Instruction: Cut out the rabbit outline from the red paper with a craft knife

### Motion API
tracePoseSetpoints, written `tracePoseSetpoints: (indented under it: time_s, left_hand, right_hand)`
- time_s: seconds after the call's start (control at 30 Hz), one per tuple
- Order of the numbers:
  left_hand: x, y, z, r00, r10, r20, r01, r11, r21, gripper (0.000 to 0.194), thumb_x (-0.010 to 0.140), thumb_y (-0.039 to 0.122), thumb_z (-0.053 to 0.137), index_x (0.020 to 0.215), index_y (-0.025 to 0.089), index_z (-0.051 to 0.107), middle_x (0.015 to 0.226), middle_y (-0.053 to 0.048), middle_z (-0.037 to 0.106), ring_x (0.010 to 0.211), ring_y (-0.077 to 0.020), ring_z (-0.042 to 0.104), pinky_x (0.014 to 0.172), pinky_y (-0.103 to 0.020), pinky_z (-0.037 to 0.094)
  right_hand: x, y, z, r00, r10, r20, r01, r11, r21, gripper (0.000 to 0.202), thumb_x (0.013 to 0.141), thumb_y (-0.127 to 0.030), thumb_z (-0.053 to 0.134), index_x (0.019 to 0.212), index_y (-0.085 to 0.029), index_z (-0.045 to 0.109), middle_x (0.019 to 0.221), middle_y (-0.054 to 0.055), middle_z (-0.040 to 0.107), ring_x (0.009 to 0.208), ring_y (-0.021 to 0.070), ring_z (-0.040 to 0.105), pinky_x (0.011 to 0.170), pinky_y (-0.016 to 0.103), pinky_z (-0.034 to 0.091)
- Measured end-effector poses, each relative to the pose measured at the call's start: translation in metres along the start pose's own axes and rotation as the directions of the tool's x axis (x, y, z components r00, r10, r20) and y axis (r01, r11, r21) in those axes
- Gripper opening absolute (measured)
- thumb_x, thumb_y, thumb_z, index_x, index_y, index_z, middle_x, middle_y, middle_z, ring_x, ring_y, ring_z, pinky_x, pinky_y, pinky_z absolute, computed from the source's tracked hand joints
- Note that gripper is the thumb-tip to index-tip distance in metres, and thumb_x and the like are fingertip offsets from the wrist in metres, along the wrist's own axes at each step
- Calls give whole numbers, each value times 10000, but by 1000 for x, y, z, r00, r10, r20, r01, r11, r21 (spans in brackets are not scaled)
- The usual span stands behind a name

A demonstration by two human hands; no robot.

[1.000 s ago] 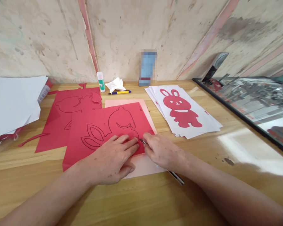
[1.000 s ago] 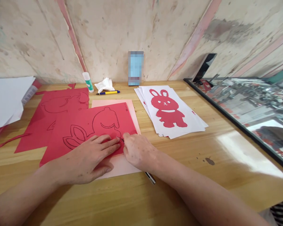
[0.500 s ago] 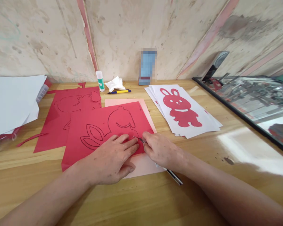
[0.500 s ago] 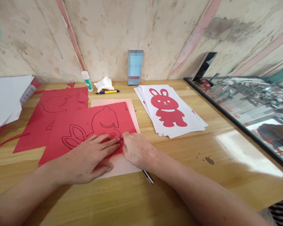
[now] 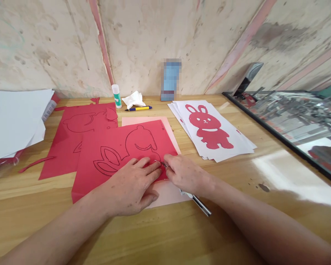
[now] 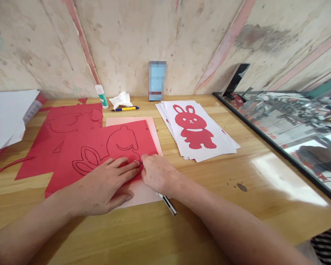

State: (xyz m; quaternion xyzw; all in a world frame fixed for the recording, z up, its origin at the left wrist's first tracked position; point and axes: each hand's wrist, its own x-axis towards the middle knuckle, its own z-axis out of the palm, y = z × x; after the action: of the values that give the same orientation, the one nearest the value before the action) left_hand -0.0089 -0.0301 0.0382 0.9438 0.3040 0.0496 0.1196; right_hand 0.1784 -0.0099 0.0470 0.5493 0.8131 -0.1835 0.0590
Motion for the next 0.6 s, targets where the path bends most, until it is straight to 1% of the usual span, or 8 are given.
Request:
tracePoseSetpoints:
  time_s: [0.2, 0.4, 0.6]
  left_hand:
    - [2, 1, 1, 1000, -20, -1, 20, 1000, 20, 404, 873, 349, 472, 1227, 159, 504, 1266, -78, 535, 1085, -272, 436, 852, -423, 378]
    - [2, 2, 1, 1000, -26, -6, 26, 999, 22, 398, 872, 351, 468, 1225, 169, 502, 1260, -77, 538, 1100, -277, 436, 860, -426, 375]
    - [2, 3, 1, 1000, -27, -10, 27, 999, 23, 394, 868, 344, 471, 1221, 172, 500, 1247, -79, 544, 1099, -276, 440, 863, -421, 378]
  right_hand:
    - [-2, 0, 0, 1000, 13, 28, -14, 999, 51, 192, 801, -143, 409, 918, -144, 561, 760, 64, 613, 603, 138, 478, 546, 248, 276]
    - [-3, -1, -3, 998, 34, 60, -38, 996, 74, 172, 809, -139, 414, 909, -140, 554, 736, 53, 593, 586, 131, 450, 549, 248, 274]
    - [-4, -2, -3, 997, 42, 63, -48, 994, 96, 157, 812, -137, 424, 903, -144, 552, 729, 45, 585, 595, 130, 447, 560, 247, 273]
